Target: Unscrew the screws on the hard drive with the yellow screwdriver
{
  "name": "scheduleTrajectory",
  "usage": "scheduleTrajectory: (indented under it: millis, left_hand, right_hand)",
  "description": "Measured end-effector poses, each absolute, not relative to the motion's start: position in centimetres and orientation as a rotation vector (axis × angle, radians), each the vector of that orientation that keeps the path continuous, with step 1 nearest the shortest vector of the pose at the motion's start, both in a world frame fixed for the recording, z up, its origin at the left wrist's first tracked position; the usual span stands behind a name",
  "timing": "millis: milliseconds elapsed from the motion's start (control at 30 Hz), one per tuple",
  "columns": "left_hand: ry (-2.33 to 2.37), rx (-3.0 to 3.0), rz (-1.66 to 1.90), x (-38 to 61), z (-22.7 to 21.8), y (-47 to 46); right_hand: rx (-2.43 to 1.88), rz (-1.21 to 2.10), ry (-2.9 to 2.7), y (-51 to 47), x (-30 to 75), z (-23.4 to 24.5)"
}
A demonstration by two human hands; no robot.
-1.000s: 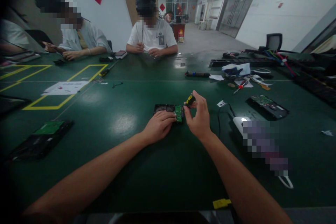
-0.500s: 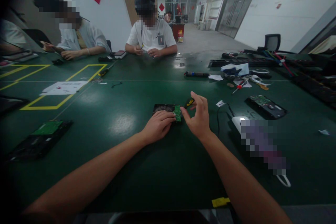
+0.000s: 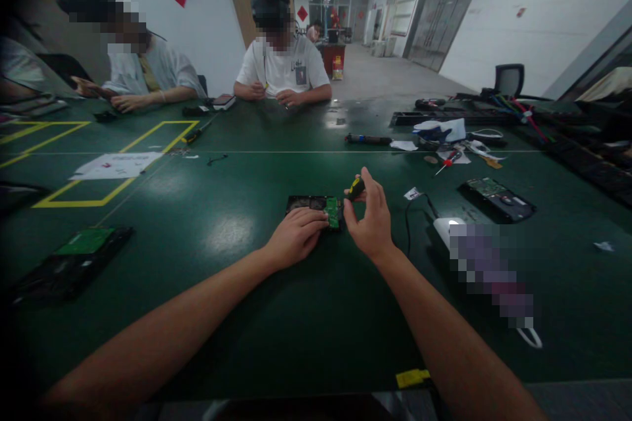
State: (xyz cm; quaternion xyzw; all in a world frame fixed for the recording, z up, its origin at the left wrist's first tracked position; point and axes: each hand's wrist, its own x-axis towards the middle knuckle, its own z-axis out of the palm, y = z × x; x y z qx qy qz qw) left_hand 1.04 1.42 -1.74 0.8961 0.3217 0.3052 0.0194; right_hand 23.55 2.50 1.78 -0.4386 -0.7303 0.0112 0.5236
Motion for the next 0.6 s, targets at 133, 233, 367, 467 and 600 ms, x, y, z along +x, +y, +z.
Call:
scheduleTrajectory:
  millis: [133, 233, 367, 467, 600]
  left_hand:
    - [0.987, 2.789, 0.949, 1.05, -1.7, 1.36]
    - [0.988, 2.798, 0.948, 1.02, -1.78, 1.43]
    - [0.992, 2.799, 0.953, 0.98, -1.85, 1.48]
    - [0.995, 2.79, 0.964, 0.99, -1.85, 1.4]
    - [0.993, 2.788, 0.982, 1.02, -1.84, 1.33]
  right_hand:
    - [-1.049, 0.055, -1.722, 2.57, 23.45, 1.52]
    - [-1.036, 0.052, -1.697, 2.73, 23.48, 1.39]
    - [-1.033, 0.042, -1.712, 2.77, 23.57, 1.38]
    - [-1.04, 0.038, -1.732, 2.56, 23.52, 1.58]
    - [-1.035, 0.048, -1.766, 2.27, 23.48, 1.78]
